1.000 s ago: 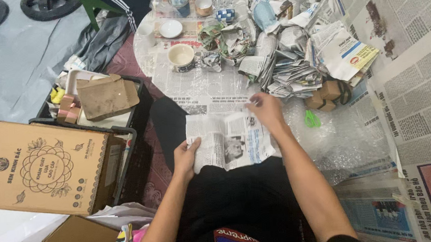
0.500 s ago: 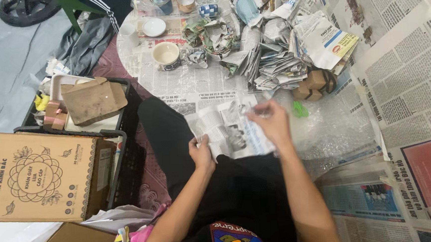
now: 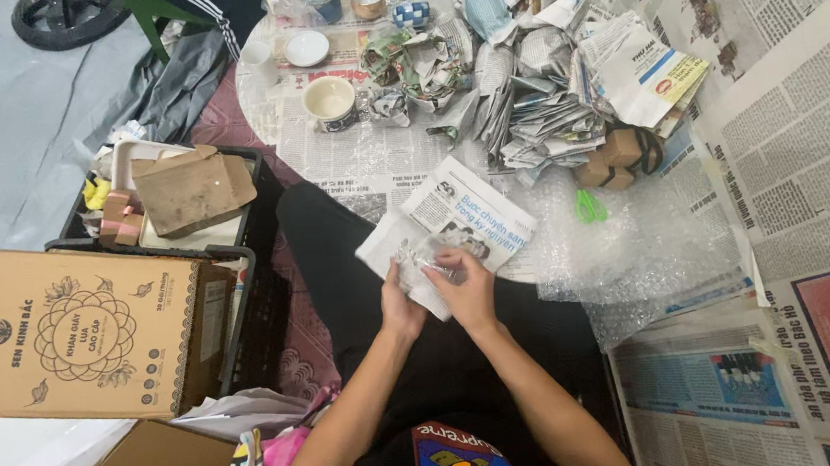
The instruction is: The person wraps small ceramic cups with newspaper sheets. They pick up a cup, place it on a newspaper sheet, fold the paper around the cup, and set the wrapped bundle aside. The process repeats with additional cups and newspaper sheets.
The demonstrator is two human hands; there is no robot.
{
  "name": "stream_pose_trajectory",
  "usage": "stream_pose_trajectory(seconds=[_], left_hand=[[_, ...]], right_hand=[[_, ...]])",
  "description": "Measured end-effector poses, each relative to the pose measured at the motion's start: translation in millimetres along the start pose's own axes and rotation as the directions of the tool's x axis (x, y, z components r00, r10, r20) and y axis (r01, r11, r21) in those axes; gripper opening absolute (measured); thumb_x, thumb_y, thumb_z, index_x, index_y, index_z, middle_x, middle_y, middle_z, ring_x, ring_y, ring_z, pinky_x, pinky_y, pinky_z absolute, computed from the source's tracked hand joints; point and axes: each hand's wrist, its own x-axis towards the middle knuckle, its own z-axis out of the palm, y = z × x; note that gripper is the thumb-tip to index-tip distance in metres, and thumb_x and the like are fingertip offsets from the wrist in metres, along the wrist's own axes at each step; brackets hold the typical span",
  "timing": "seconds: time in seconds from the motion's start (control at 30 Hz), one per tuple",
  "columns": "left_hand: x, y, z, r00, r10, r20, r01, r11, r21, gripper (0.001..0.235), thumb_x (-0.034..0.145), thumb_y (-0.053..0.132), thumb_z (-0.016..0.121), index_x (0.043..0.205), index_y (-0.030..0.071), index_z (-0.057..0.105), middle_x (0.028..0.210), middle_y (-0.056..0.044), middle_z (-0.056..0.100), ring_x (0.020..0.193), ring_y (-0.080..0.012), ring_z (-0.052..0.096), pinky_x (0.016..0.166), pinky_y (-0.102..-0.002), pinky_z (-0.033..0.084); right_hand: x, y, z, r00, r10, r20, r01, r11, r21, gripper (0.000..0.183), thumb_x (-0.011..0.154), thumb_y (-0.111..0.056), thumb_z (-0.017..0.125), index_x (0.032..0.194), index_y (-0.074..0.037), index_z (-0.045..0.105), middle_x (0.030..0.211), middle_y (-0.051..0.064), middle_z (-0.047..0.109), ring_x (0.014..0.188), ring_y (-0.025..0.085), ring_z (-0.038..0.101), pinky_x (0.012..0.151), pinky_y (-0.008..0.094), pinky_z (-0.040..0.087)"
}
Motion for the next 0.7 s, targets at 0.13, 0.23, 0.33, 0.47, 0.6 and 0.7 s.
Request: stream_pose_trajectory(seconds=[0.13, 0.23, 0.33, 0.47, 0.6, 0.7], left_hand=[[-2.0, 3.0, -1.9, 0.996, -0.012, 0.090, 0.008, 0.999, 0.044, 0.056, 0.099, 0.041, 0.052, 0.139, 0.002, 0.052, 0.128, -0.017, 0.064, 0.112, -0.0290, 0.066, 0.095, -0.043, 0.054], [7.7, -2.5, -10.4, 0.991, -0.080, 0.104, 0.060, 0.983, 0.176, 0.042, 0.104, 0.023, 0.057, 0.140, 0.002, 0.052, 0.128, -0.017, 0.063, 0.115, -0.0282, 0.064, 0.101, -0.044, 0.051], [16.3, -1.0, -23.6, 0.988, -0.097, 0.121, 0.084, 0.991, 0.105, 0.043, 0.104, 0.021, 0.060, 0.137, -0.004, 0.052, 0.128, -0.019, 0.063, 0.117, -0.0297, 0.064, 0.104, -0.044, 0.050], [22.8, 2.2, -29.3, 0.996, -0.062, 0.059, 0.059, 0.997, 0.047, 0.043, 0.099, 0.017, 0.062, 0.136, -0.002, 0.052, 0.127, -0.017, 0.064, 0.118, -0.0300, 0.064, 0.106, -0.045, 0.051], [22.7, 1.8, -28.8, 0.996, -0.043, 0.079, 0.043, 0.999, -0.004, 0.044, 0.096, 0.011, 0.063, 0.135, -0.005, 0.052, 0.128, -0.019, 0.064, 0.120, -0.0320, 0.063, 0.108, -0.047, 0.050], [24.9, 3.2, -28.7, 0.997, -0.048, 0.065, 0.051, 0.998, -0.039, 0.044, 0.093, 0.004, 0.061, 0.135, -0.005, 0.052, 0.129, -0.018, 0.064, 0.121, -0.0313, 0.063, 0.108, -0.046, 0.050]], right_hand=[[-2.2, -3.1, -4.8, 0.996, 0.055, 0.068, -0.041, 0.981, -0.190, 0.030, 0.079, -0.012, 0.088, 0.102, -0.003, 0.071, 0.109, 0.009, 0.077, 0.102, 0.019, 0.074, 0.089, 0.032, 0.059], [-1.4, -5.5, -13.5, 0.982, 0.038, 0.187, 0.024, 0.948, -0.317, 0.033, 0.080, -0.019, 0.089, 0.102, -0.004, 0.070, 0.112, 0.008, 0.075, 0.107, 0.019, 0.071, 0.093, 0.035, 0.056], [-3.9, -6.1, -18.9, 0.949, -0.130, 0.289, 0.241, 0.889, -0.390, 0.038, 0.077, -0.021, 0.089, 0.106, -0.004, 0.071, 0.117, 0.009, 0.074, 0.117, 0.024, 0.063, 0.101, 0.043, 0.049], [-14.4, 1.7, -29.2, 0.936, -0.256, 0.242, 0.341, 0.829, -0.443, 0.047, 0.076, -0.025, 0.086, 0.115, -0.003, 0.070, 0.132, 0.017, 0.064, 0.127, 0.033, 0.056, 0.106, 0.051, 0.042], [-17.0, 18.4, -44.9, 0.980, 0.192, -0.048, -0.196, 0.977, -0.085, 0.060, 0.088, -0.025, 0.079, 0.138, -0.002, 0.054, 0.137, 0.016, 0.059, 0.126, 0.030, 0.060, 0.104, 0.042, 0.050], [-10.4, 27.2, -47.4, 0.839, 0.544, 0.027, -0.523, 0.791, 0.316, 0.071, 0.092, -0.026, 0.072, 0.150, -0.004, 0.038, 0.141, 0.017, 0.056, 0.130, 0.029, 0.058, 0.105, 0.041, 0.049]])
